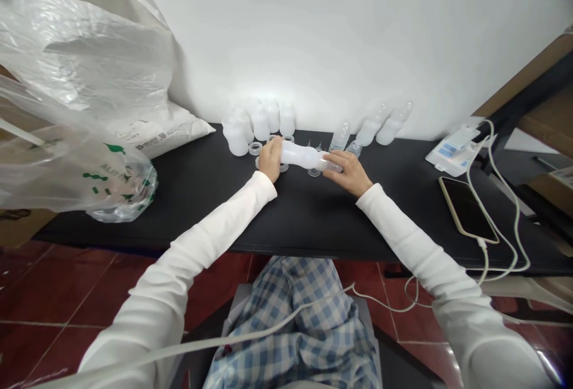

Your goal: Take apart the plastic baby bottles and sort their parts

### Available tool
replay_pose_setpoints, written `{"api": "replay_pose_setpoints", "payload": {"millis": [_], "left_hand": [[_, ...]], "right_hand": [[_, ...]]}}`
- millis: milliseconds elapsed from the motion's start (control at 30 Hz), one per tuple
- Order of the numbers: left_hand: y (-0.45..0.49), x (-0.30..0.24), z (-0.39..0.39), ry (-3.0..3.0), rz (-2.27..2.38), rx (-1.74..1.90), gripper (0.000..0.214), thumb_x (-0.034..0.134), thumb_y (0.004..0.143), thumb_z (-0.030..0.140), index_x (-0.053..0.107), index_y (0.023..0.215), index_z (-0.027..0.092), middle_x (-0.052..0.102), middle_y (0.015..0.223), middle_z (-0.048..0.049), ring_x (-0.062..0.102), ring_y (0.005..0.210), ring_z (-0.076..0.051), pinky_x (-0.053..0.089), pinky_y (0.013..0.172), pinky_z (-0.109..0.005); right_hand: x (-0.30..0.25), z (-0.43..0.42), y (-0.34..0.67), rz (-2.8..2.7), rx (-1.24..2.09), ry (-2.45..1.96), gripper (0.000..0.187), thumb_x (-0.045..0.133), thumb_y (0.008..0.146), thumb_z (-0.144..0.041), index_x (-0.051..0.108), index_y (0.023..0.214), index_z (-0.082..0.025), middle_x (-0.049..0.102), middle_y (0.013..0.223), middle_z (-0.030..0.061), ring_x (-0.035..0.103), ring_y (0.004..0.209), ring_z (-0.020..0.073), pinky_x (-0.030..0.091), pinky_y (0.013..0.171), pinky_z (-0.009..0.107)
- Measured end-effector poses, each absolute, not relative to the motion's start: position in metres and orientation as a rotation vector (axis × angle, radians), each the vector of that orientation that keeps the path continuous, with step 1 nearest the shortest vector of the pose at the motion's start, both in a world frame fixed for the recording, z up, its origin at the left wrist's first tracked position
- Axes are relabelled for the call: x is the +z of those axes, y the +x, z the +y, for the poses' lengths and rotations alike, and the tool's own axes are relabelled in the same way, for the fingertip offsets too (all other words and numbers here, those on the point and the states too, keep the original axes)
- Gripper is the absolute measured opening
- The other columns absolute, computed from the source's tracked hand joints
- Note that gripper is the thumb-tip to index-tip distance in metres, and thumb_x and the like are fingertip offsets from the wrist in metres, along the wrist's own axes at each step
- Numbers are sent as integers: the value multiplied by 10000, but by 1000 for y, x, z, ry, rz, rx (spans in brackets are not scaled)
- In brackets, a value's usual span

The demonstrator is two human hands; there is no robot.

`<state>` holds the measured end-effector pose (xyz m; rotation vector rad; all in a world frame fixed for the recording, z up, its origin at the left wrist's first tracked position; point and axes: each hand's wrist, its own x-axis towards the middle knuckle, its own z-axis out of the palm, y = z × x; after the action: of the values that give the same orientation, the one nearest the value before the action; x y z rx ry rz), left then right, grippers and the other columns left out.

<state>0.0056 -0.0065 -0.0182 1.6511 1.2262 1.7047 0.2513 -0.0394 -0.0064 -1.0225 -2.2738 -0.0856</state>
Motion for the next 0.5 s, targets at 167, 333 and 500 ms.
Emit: {"api": "replay_pose_setpoints", "payload": {"millis": [167,333,500], "left_hand": [[7,-21,-7,1598,1234,1764,561,325,976,653,621,789,214,659,774,-51,637,773,-200,527,756,-358],[7,-23,-12,1630,1238,1754,600,288,990,679,627,859,202,696,845,-66,661,825,-205,540,805,-376],[7,-22,-14,1715,1243,1756,608,238,1014,628,639,897,186,697,863,-75,666,828,-186,539,789,-354]], "right_hand": [[-7,-40,249,-2265,-217,-855,171,558,974,-386,611,1085,-267,651,1271,104,620,1184,294,486,998,547],[-2,-46,249,-2185,-343,-1014,475,487,971,-577,530,1269,-209,611,1311,165,577,1217,337,382,1024,550],[-2,-44,255,-2160,-412,-1168,482,283,1048,-538,638,1103,-218,671,1148,123,570,1146,315,347,999,508]]}}
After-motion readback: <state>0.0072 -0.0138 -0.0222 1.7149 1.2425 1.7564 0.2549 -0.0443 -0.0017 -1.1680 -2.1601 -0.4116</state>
